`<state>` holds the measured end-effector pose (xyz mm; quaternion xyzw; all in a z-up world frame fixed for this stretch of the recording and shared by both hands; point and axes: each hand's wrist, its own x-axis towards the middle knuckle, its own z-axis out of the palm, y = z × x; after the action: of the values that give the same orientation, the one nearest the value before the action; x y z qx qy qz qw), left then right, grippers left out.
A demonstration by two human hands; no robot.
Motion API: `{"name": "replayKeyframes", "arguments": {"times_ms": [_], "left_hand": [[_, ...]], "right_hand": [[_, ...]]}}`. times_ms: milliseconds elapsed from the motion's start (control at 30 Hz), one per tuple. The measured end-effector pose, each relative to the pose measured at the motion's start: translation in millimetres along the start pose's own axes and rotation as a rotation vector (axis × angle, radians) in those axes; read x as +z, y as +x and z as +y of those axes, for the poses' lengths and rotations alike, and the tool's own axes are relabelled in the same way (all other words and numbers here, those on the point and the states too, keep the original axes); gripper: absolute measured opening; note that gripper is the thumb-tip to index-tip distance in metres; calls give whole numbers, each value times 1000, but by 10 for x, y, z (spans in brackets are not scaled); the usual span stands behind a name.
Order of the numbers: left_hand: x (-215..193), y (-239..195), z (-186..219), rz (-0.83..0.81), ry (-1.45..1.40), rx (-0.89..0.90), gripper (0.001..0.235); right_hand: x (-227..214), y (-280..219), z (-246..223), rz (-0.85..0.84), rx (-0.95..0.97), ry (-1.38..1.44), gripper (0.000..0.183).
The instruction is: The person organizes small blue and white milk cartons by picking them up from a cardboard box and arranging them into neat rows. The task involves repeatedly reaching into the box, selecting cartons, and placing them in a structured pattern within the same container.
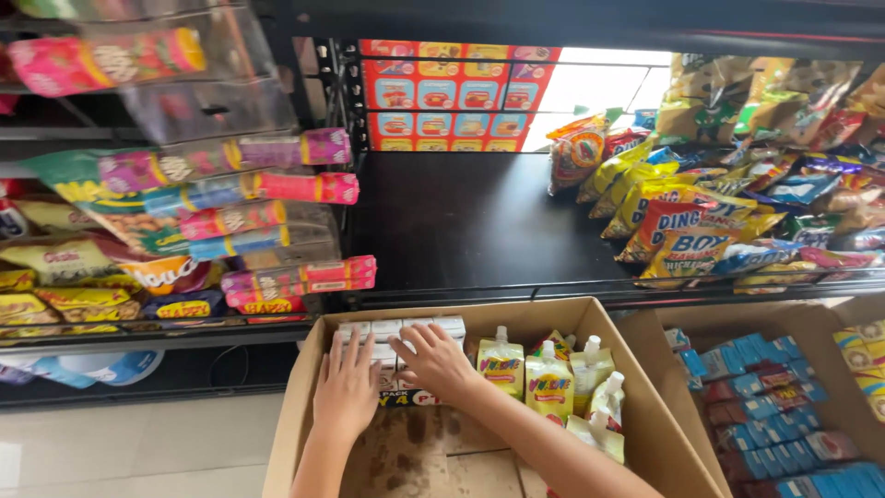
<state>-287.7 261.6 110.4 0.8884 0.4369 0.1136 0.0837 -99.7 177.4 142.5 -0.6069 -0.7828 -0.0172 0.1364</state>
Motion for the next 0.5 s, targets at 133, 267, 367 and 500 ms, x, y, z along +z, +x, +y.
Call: {"name": "replayKeyframes", "arguments": {"times_ms": [133,267,367,500], "left_hand": [[169,-19,5,21,80,89,74],[121,4,71,64,110,126,88],[87,-10,112,-35,233,85,92],[227,79,24,-18,313,98,89]], "right_hand": [[172,-164,165,275,-59,-260,76],[381,-256,278,283,-32,-269,75],[347,-274,220,268,1,-203,75],[-142,-449,149,220,50,-161,69]]}}
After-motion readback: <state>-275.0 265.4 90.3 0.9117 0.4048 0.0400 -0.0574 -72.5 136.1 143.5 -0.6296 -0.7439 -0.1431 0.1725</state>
